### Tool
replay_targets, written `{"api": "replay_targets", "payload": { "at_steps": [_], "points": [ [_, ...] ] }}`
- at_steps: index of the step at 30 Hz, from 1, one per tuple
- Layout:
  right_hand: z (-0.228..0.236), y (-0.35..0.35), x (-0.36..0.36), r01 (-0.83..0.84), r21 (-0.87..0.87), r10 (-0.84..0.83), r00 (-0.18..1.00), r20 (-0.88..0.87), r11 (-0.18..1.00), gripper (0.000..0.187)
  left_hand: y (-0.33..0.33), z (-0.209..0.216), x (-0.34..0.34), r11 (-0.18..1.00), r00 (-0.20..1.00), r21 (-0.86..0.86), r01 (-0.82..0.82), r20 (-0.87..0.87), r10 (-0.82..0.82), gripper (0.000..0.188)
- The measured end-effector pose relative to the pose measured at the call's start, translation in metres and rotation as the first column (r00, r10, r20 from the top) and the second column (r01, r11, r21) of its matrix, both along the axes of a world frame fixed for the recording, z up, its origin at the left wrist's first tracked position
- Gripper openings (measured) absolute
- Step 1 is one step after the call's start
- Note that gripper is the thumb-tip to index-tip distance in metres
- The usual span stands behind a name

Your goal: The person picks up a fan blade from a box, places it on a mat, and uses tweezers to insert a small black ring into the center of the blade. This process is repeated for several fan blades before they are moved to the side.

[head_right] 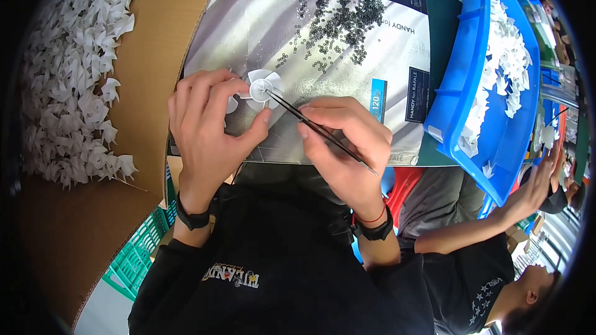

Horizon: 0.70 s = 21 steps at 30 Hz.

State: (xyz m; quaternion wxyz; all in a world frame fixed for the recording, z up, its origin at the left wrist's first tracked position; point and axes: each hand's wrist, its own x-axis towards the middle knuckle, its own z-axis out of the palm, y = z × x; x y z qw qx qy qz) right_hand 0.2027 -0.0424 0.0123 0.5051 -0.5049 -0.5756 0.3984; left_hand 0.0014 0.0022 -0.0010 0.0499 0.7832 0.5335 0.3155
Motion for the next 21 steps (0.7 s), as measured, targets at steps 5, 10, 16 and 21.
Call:
{"api": "replay_targets", "payload": {
  "at_steps": [5,10,16,21],
  "points": [
    [-0.002,0.006,-0.004,-0.002,0.055,0.001,1.000,0.020,0.998,0.023,0.000,0.000,0.001,1.000,1.000,0.002,0.002,0.005,-0.002,0.034],
    [-0.005,0.008,-0.005,0.006,0.105,-0.009,1.000,0.023,0.994,0.024,0.000,-0.001,0.000,1.000,1.000,0.010,0.006,0.013,-0.006,0.035],
    [0.007,0.006,-0.009,0.032,0.047,-0.037,0.994,0.100,0.998,0.021,0.000,-0.001,-0.001,1.000,1.000,0.018,0.010,0.009,-0.010,0.034],
    [0.014,0.010,-0.012,0.028,0.052,-0.040,0.973,0.229,0.998,0.019,0.000,-0.001,0.000,1.000,1.000,0.026,0.010,0.011,-0.010,0.034]
  ]
}}
